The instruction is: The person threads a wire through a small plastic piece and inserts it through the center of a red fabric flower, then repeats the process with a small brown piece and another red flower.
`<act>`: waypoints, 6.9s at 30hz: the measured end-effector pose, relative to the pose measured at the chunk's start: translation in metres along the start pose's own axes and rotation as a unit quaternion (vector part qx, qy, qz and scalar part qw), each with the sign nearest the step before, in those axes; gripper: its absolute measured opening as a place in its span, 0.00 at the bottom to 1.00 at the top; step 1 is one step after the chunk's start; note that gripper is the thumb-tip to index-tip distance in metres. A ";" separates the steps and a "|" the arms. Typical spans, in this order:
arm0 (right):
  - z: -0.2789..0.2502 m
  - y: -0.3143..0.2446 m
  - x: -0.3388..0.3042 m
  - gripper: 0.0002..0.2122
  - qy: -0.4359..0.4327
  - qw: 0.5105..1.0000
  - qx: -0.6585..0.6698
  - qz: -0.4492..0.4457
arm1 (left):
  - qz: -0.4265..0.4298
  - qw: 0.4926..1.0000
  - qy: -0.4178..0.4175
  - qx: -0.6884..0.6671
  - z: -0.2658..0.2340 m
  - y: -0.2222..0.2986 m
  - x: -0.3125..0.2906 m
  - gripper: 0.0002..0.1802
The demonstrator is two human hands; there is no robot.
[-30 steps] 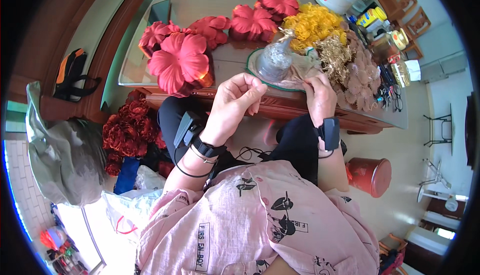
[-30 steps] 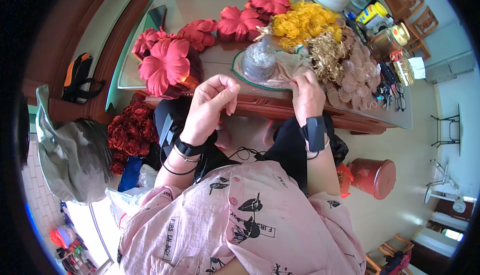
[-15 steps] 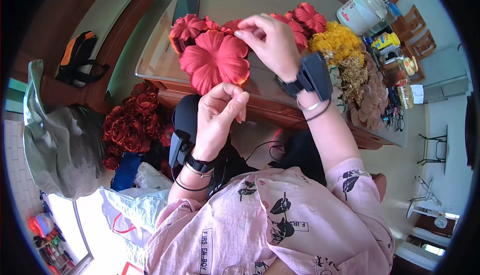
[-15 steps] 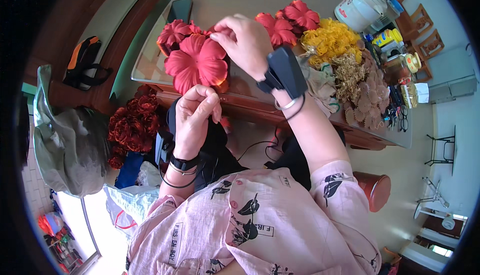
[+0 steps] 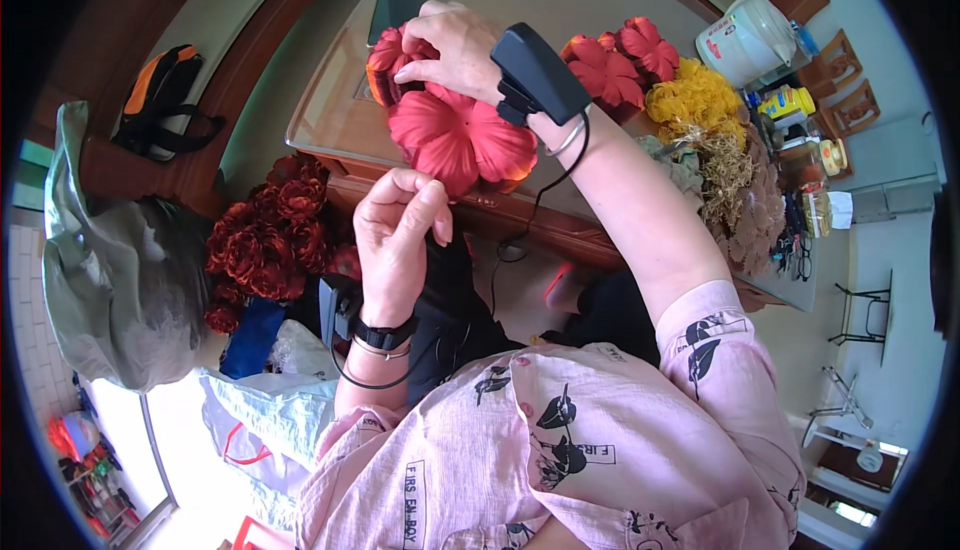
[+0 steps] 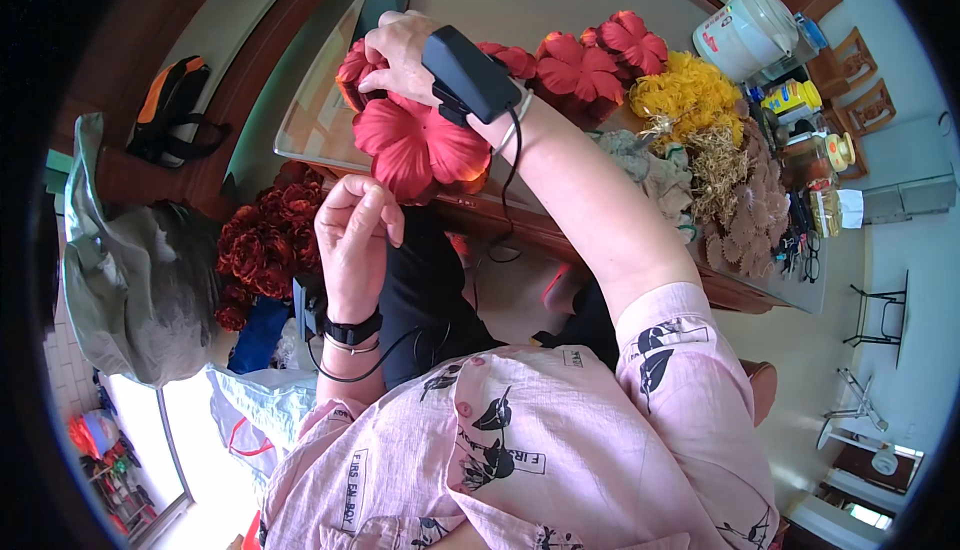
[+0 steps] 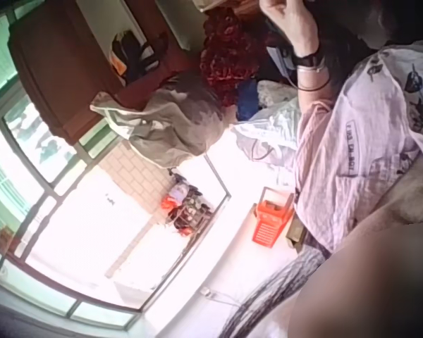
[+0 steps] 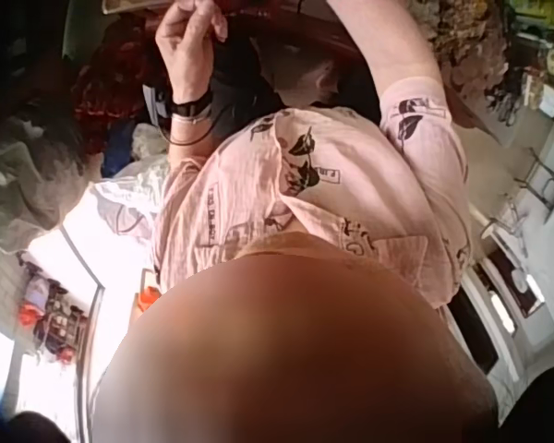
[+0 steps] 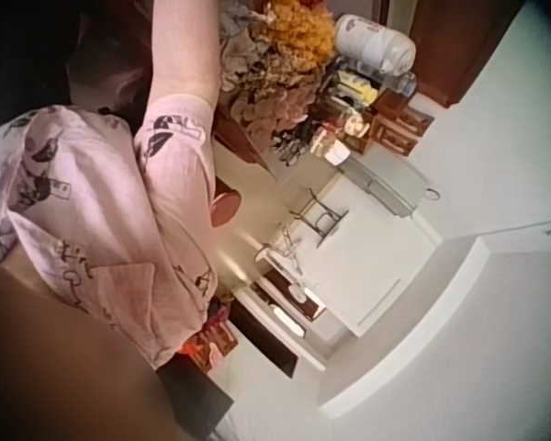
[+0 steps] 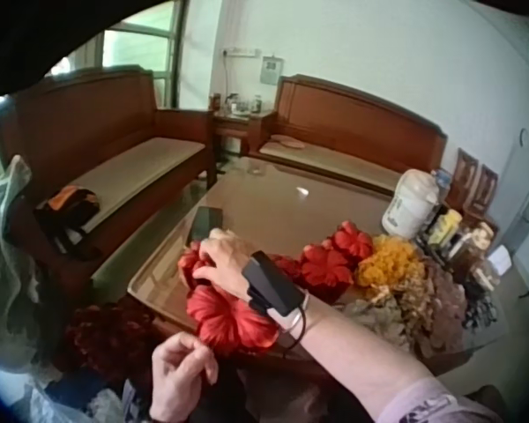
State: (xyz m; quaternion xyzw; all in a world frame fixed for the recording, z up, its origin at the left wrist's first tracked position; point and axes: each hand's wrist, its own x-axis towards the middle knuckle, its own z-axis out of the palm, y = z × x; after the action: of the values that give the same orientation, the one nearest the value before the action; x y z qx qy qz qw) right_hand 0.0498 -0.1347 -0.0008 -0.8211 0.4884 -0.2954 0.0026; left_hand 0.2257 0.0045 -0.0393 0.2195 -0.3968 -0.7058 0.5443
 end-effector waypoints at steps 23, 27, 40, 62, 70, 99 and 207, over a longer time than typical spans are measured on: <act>0.010 0.013 -0.003 0.05 0.032 0.996 0.076 0.027 | 0.227 0.870 0.088 0.429 -0.042 0.012 0.100 0.08; 0.010 0.011 -0.002 0.05 0.040 0.996 0.081 0.019 | 0.215 0.848 0.101 0.473 -0.038 0.010 0.108 0.09; 0.011 0.012 -0.001 0.06 0.039 0.996 0.084 0.014 | 0.149 0.920 0.120 0.341 -0.045 -0.007 0.133 0.09; 0.016 0.020 0.006 0.08 -0.004 0.969 0.180 0.168 | 0.136 0.936 0.129 0.299 -0.043 -0.009 0.123 0.08; 0.008 0.006 0.003 0.09 0.014 0.991 0.079 0.109 | 0.196 0.864 0.158 0.436 -0.038 -0.009 0.131 0.12; 0.014 0.025 0.004 0.09 0.100 0.892 0.343 0.279 | 0.104 0.946 0.165 0.259 -0.035 -0.012 0.129 0.04; -0.148 0.073 -0.289 0.04 0.254 0.903 -0.045 0.343 | -0.249 0.943 -0.123 -0.181 0.166 -0.116 0.073 0.09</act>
State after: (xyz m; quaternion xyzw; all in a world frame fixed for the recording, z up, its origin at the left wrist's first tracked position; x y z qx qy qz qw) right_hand -0.1817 0.1013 -0.0396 -0.4991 0.7368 -0.4525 -0.0576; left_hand 0.0111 -0.0002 -0.0260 0.1204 -0.2589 -0.9003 0.3284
